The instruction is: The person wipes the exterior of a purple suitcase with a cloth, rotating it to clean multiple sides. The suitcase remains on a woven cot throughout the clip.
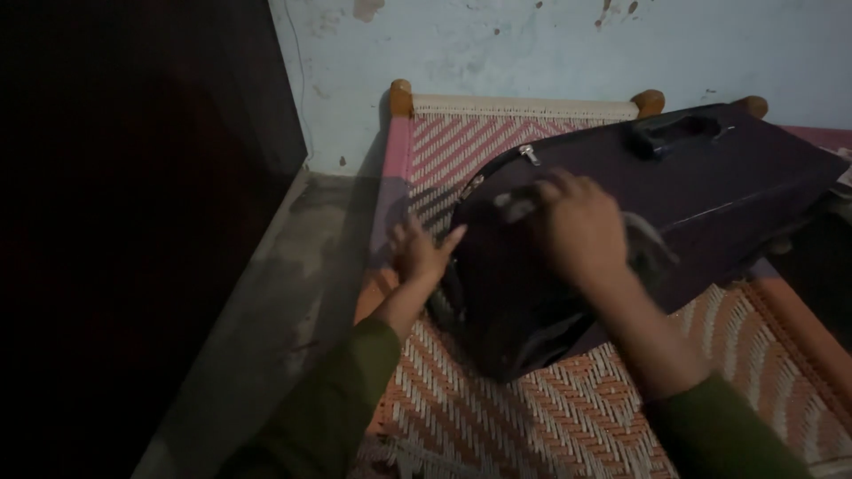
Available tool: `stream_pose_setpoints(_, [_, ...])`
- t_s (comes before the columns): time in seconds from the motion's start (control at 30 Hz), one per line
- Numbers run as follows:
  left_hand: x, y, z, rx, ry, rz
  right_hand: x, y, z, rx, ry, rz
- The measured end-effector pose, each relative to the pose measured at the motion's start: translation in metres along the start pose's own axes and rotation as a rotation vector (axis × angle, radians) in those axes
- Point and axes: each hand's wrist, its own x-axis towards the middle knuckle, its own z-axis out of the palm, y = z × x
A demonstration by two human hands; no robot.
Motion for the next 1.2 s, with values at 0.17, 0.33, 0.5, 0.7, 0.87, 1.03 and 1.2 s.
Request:
stream_pose_setpoints(0.17, [0.037,-0.095,0.08,-0.108,-0.207,-0.074,-0.012,-0.039,0.023,-0.152,-0.067,-0.016])
stream_pose_setpoints(0.33, [0.06,-0.136,0.126,-0.362,-0.156,0.093,-0.03,-0.097,0.038,-0.399,-0.272,-0.098])
stream_pose_setpoints(0.5, [0.02,-0.039,0.048,-0.273,-0.227,0.121,-0.132,-0.106,0.294,-0.604,0.135,-0.205])
stream_pose_setpoints(0.7, [-0.029,-0.029,0.0,-0.085,-0.172,0.357,-0.162,-0.122,0.306,0.074,-0.603,0.097])
stream_pose_setpoints(0.87, [-0.046,-0.012,0.005,-0.129,-0.024,0.471,-0.081,-0.11,0.026,-0.106,-1.078,-0.214])
stream_pose_setpoints(1.03, [-0.048,-0.006,0.013,-0.162,0.118,0.704,-0.105,-0.062,0.051,-0.136,-0.446,-0.323])
stream_pose_setpoints(1.2, [-0.044,-0.022,0.027,0.076,-0.073,0.388,-0.058,-0.031,-0.064,-0.208,-0.246,0.006])
